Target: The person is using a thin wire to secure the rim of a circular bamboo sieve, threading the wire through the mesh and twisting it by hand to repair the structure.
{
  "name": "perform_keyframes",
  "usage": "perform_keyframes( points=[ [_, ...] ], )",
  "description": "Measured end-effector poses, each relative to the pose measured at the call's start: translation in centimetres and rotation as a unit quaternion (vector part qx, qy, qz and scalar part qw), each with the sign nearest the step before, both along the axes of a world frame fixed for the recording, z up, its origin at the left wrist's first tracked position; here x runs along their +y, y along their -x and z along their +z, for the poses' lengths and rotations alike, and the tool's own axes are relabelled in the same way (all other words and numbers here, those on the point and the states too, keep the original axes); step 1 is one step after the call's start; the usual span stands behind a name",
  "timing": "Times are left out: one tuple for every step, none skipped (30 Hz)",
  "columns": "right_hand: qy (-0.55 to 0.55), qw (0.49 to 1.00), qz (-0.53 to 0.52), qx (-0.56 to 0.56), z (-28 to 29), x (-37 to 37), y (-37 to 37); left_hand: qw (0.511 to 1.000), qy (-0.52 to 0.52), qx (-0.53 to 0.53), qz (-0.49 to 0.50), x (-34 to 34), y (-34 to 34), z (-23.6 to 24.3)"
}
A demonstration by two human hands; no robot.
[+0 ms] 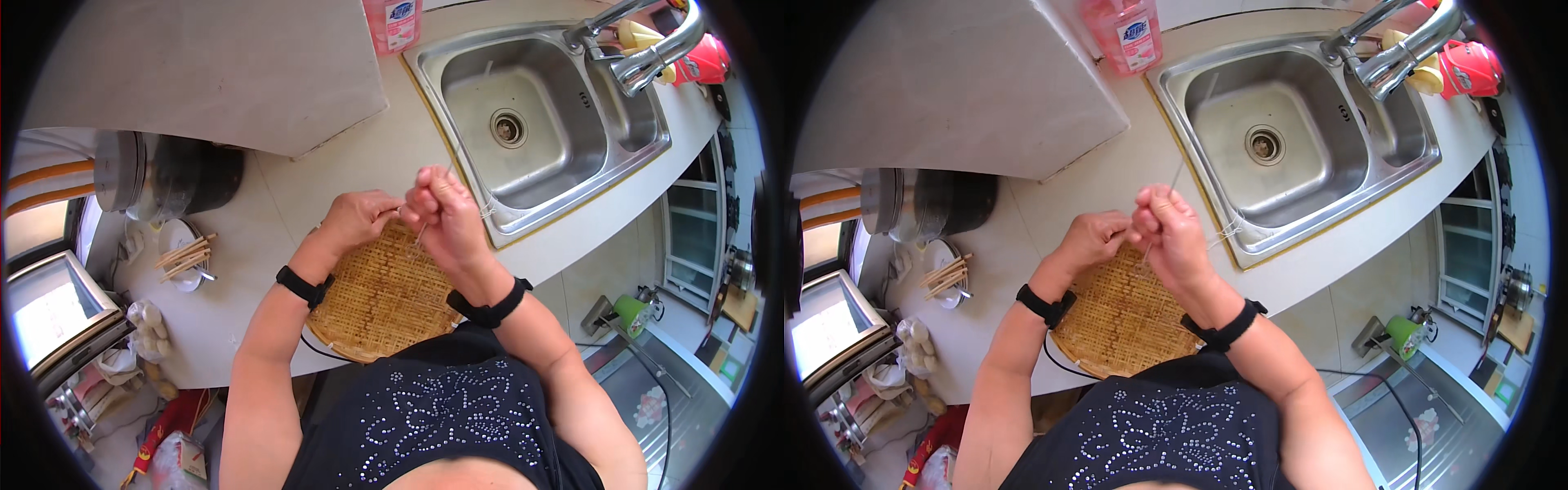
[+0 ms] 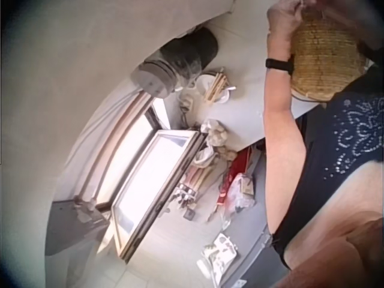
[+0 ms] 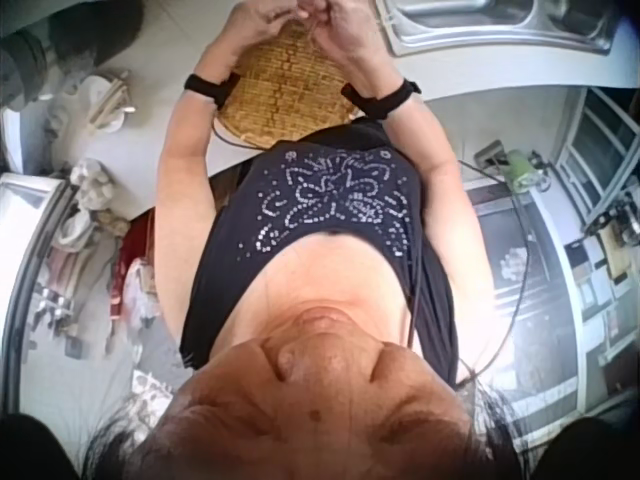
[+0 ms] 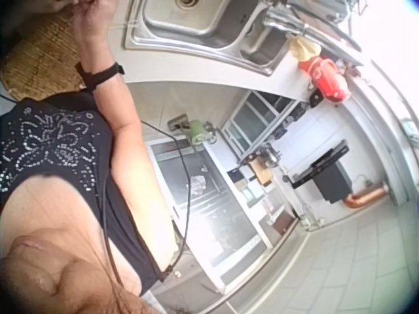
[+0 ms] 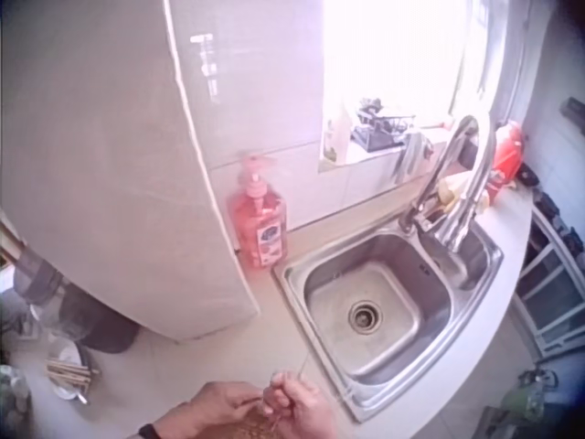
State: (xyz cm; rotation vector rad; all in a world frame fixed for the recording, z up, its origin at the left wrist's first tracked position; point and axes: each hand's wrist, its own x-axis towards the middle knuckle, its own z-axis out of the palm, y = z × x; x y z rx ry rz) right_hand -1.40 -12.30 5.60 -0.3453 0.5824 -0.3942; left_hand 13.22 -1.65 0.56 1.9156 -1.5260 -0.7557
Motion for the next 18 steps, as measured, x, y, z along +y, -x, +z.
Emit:
perform_keyframes(
  points=[
    [0.010, 1.000, 0.022, 0.007, 0.2, 0.8, -0.8, 1.000, -0.006, 0.000, -0.001, 0.1, 0.1, 0.0],
    [-0.025, 0.997, 0.071, 0.036, 0.9, 2.8, -1.0, 1.000, -0.008, -0.005, -0.010, 0.3, 0.1, -0.3],
    [-0.056, 0.989, 0.121, 0.066, 1.7, 4.8, -0.6, 1.000, -0.007, -0.011, -0.017, 0.4, -0.2, -0.7],
    [-0.110, 0.986, 0.119, 0.044, 0.2, 6.2, 0.4, 1.000, -0.004, -0.018, -0.024, 0.3, -0.4, -0.8],
    [-0.162, 0.980, 0.115, 0.019, -2.1, 7.7, 1.3, 1.000, -0.001, -0.014, -0.015, 0.4, -0.3, -0.7],
    [-0.181, 0.976, 0.115, 0.020, -2.5, 8.0, 1.9, 1.000, -0.005, -0.008, -0.004, 0.8, -0.2, -0.6],
    [-0.181, 0.976, 0.119, 0.018, -3.1, 8.1, 1.9, 1.000, -0.009, -0.001, 0.007, 1.1, -0.1, -0.5],
    [-0.181, 0.976, 0.122, 0.016, -3.8, 8.1, 1.8, 0.999, -0.033, 0.023, 0.006, 1.2, -0.3, -0.4],
    [-0.177, 0.976, 0.127, 0.014, -4.1, 8.0, 1.6, 0.997, -0.055, 0.046, 0.006, 0.8, -0.8, -0.1],
    [-0.181, 0.974, 0.133, 0.020, -4.7, 8.0, 1.7, 0.995, -0.076, 0.069, 0.006, 0.5, -1.0, 0.2],
    [-0.172, 0.975, 0.140, 0.019, -5.0, 8.0, 1.9, 0.996, -0.063, 0.071, -0.005, 0.5, -1.0, 0.3],
    [-0.164, 0.975, 0.146, 0.019, -4.9, 8.1, 2.0, 0.996, -0.051, 0.074, -0.017, 0.6, -0.8, 0.2],
    [-0.156, 0.976, 0.152, 0.020, -4.9, 8.1, 2.2, 0.996, -0.039, 0.078, -0.030, 0.6, -0.7, 0.3],
    [-0.139, 0.979, 0.151, 0.004, -4.7, 7.9, 2.4, 0.994, -0.064, 0.087, -0.021, 0.6, -0.9, 0.3],
    [-0.123, 0.980, 0.154, -0.011, -3.6, 7.5, 2.3, 0.991, -0.090, 0.097, -0.009, 0.5, -1.0, 0.6],
    [-0.106, 0.982, 0.154, -0.027, -2.6, 7.0, 2.1, 0.988, -0.116, 0.105, 0.001, 0.5, -1.2, 0.7],
    [-0.052, 0.990, 0.130, -0.009, -1.7, 6.1, 1.9, 0.988, -0.108, 0.114, -0.003, 0.4, -1.2, 0.6],
    [0.003, 0.994, 0.108, 0.007, -0.8, 4.8, 1.5, 0.988, -0.099, 0.122, -0.004, 0.6, -1.3, 0.6]
  ],
)
